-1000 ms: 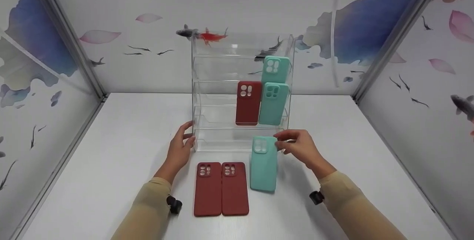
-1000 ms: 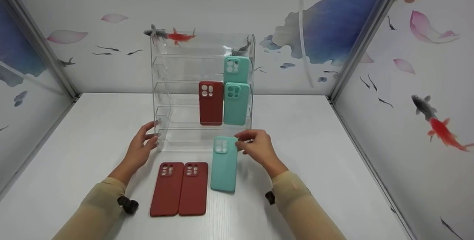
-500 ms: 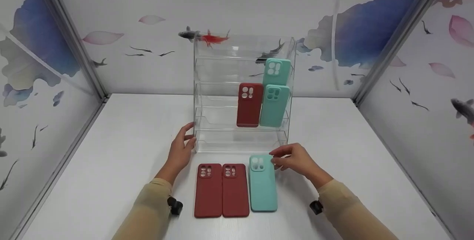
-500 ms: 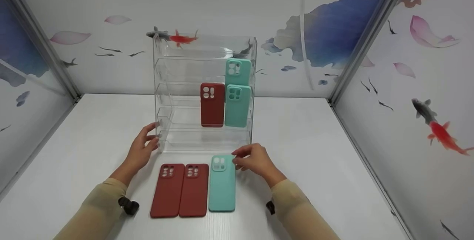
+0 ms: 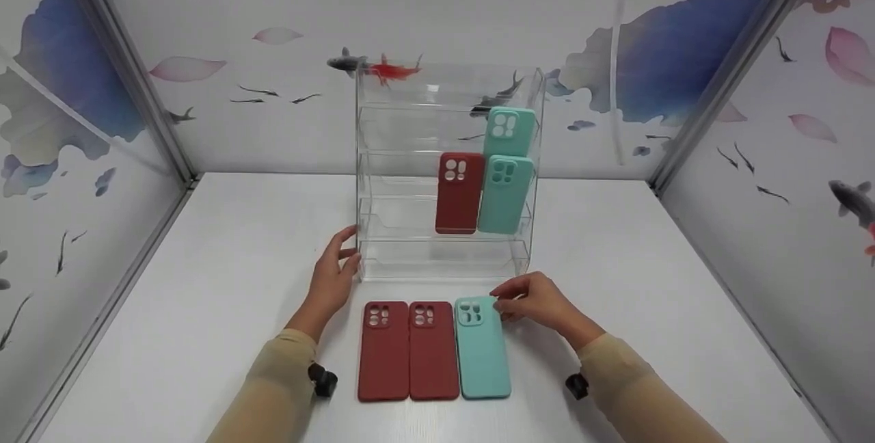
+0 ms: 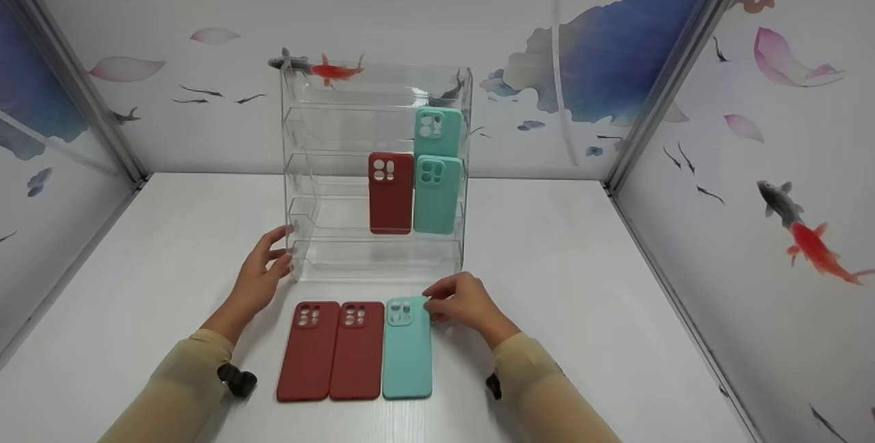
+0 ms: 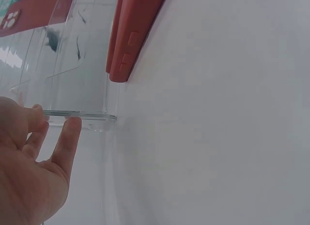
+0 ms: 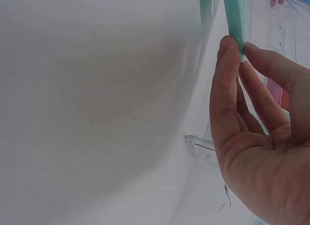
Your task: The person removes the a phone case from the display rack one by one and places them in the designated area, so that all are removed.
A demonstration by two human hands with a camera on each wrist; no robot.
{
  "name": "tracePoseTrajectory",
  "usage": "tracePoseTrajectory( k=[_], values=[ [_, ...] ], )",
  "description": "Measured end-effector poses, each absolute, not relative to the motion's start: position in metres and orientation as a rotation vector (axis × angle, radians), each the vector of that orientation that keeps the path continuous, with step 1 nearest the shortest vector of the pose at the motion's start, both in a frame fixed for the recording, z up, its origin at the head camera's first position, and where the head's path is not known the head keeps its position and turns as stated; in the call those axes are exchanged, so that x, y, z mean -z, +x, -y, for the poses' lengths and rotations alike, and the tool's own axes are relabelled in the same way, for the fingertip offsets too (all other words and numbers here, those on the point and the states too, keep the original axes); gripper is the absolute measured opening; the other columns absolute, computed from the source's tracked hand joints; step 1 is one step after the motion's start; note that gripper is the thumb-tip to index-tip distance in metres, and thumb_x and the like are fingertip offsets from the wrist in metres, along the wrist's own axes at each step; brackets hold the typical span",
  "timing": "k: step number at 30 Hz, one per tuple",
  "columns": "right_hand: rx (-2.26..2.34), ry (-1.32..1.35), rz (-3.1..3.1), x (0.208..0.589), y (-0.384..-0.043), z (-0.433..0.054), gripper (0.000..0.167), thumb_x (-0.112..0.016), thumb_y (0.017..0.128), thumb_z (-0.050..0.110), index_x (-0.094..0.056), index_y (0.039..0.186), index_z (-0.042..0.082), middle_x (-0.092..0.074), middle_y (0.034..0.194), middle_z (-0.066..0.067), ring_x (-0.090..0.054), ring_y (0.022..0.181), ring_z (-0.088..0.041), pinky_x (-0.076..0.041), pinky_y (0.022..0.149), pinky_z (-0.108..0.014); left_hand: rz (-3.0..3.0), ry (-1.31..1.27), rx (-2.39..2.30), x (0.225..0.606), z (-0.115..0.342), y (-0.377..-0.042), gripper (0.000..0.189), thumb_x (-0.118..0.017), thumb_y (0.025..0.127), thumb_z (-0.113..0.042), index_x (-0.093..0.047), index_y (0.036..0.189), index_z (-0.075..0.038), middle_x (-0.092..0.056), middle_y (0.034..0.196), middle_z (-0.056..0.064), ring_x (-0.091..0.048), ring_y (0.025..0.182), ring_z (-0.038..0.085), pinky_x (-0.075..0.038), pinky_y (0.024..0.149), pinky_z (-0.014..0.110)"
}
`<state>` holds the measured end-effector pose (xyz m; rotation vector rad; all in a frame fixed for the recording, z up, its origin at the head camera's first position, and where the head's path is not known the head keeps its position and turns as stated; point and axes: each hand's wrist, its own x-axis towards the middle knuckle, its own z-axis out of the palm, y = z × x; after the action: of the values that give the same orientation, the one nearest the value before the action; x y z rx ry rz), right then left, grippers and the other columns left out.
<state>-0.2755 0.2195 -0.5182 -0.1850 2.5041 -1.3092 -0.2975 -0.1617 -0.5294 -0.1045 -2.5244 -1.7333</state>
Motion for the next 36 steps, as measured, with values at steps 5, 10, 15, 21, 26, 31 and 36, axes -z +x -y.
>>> tracePoseTrajectory(
  k=[5, 10, 15, 21, 26, 31, 36],
  values=[
    [1.285, -0.216, -2.517, 0.5224, -0.2750, -0.2174, 0.021, -0.079, 0.091, 0.019, -0.080, 0.110, 0.009, -0.075, 0.095, -0.005, -0.071, 0.076, -0.016, -0.067, 0.073, -0.029, 2.507, -0.126, 1.725, 0.5301, 0.1622, -0.2967, 0.054, -0.051, 0.109, -0.011, -0.033, 0.160, -0.019, -0.036, 0.165, 0.005, -0.050, 0.140, 0.030, -0.055, 0.113, 0.042],
    [1.281, -0.246, -2.522, 0.5252, -0.2746, -0.2168, 0.020, -0.078, 0.091, 0.017, -0.080, 0.109, 0.008, -0.076, 0.097, -0.006, -0.071, 0.076, -0.014, -0.066, 0.070, -0.028, 2.514, -0.122, 1.726, 0.5299, 0.1624, -0.2960, 0.054, -0.050, 0.110, -0.011, -0.032, 0.160, -0.018, -0.035, 0.165, 0.005, -0.050, 0.140, 0.030, -0.055, 0.113, 0.040],
    [1.279, -0.180, -2.522, 0.5257, -0.2745, -0.2154, 0.018, -0.078, 0.092, 0.018, -0.080, 0.109, 0.011, -0.076, 0.099, -0.004, -0.071, 0.078, -0.015, -0.065, 0.070, -0.027, 2.531, -0.116, 1.706, 0.5290, 0.1623, -0.2973, 0.054, -0.050, 0.110, -0.012, -0.032, 0.160, -0.019, -0.036, 0.165, 0.005, -0.050, 0.141, 0.031, -0.054, 0.113, 0.041],
    [1.269, -0.111, -2.530, 0.5248, -0.2737, -0.2145, 0.017, -0.079, 0.091, 0.018, -0.081, 0.107, 0.012, -0.075, 0.100, -0.003, -0.070, 0.078, -0.015, -0.065, 0.069, -0.026, 2.525, -0.115, 1.742, 0.5280, 0.1617, -0.2976, 0.053, -0.050, 0.110, -0.013, -0.033, 0.159, -0.020, -0.036, 0.165, 0.003, -0.050, 0.141, 0.029, -0.054, 0.114, 0.039],
    [1.271, -0.075, -2.521, 0.5238, -0.2726, -0.2148, 0.017, -0.080, 0.091, 0.018, -0.080, 0.107, 0.012, -0.075, 0.101, -0.003, -0.070, 0.080, -0.015, -0.065, 0.071, -0.026, 2.517, -0.125, 1.753, 0.5286, 0.1617, -0.2980, 0.053, -0.049, 0.110, -0.011, -0.032, 0.160, -0.019, -0.036, 0.165, 0.005, -0.049, 0.141, 0.030, -0.054, 0.114, 0.040],
    [1.279, -0.070, -2.517, 0.5243, -0.2721, -0.2152, 0.018, -0.080, 0.091, 0.018, -0.080, 0.108, 0.011, -0.075, 0.102, -0.004, -0.071, 0.080, -0.015, -0.066, 0.072, -0.027, 2.510, -0.135, 1.742, 0.5301, 0.1622, -0.2984, 0.054, -0.049, 0.110, -0.010, -0.032, 0.160, -0.017, -0.035, 0.165, 0.007, -0.050, 0.141, 0.031, -0.054, 0.114, 0.043],
    [1.301, -0.108, -2.530, 0.5260, -0.2713, -0.2147, 0.016, -0.079, 0.090, 0.014, -0.080, 0.105, 0.009, -0.075, 0.099, -0.005, -0.071, 0.078, -0.014, -0.065, 0.070, -0.025, 2.508, -0.126, 1.742, 0.5305, 0.1620, -0.2974, 0.054, -0.050, 0.109, -0.010, -0.032, 0.160, -0.018, -0.036, 0.165, 0.006, -0.050, 0.140, 0.031, -0.055, 0.113, 0.041]
  ],
)
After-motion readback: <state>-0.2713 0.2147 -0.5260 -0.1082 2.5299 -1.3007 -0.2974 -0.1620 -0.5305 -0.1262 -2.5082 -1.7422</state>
